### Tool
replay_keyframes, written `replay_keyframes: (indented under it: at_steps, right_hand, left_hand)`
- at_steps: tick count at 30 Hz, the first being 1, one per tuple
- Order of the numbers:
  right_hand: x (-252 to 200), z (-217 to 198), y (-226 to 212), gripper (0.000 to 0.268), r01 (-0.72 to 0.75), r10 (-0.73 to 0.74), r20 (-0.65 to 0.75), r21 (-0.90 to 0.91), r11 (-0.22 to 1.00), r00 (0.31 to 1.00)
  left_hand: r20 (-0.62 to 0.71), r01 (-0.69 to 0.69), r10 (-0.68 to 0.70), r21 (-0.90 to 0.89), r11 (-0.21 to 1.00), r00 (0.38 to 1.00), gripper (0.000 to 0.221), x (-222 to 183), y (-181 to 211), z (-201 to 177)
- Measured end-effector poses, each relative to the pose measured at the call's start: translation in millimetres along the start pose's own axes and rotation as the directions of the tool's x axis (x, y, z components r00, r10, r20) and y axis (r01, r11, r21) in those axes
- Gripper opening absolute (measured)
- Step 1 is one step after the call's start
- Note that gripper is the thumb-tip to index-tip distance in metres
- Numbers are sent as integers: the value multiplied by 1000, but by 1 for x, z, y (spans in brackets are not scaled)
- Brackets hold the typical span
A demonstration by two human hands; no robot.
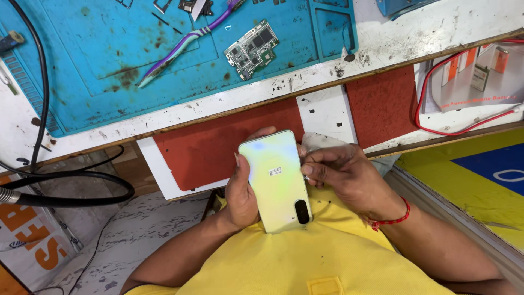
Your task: The person uses a thin plastic tool to pry along the edges of a phone back cover, sliding it around the perimeter until the cover is detached and lifted off.
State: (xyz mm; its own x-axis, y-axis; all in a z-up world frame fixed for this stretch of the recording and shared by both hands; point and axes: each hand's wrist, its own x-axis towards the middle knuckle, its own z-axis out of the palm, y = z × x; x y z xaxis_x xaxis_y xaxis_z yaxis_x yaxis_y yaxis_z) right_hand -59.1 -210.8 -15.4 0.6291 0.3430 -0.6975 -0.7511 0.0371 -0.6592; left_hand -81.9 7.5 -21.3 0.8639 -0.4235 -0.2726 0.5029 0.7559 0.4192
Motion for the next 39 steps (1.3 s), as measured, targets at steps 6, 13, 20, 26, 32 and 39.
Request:
replay_keyframes:
  at_steps: [6, 13, 20, 26, 32, 39]
  right_hand:
    - [0, 2, -3, 18, 96, -98, -11, -104, 990, 995]
    - [-3, 9, -13, 18, 138, -161, -55, -301, 944, 985]
    - [0, 24, -33, 13, 400, -454, -107, -326, 857, 885]
    - [11, 15, -56, 11, 477, -577, -71, -485, 733, 814]
    - [23, 3, -70, 19, 540, -567, 4, -307, 783, 824]
    - [24, -2, -96, 36, 645, -605, 279, -532, 549, 746]
  left_hand:
    - [10, -41, 41, 4, 999, 999, 68, -1, -2, -3]
    - [-20, -35, 36, 28, 999, 999, 71, 0, 0, -4]
    - [6, -103, 103, 86, 991, 995, 69, 3, 4, 2]
    - [49, 17, -15, -21, 1000, 999, 79, 7, 7, 13]
    - [176, 108, -107, 2, 994, 979, 94, 20, 16, 15]
    - [237, 221, -268, 208, 953, 934, 100, 34, 18, 9]
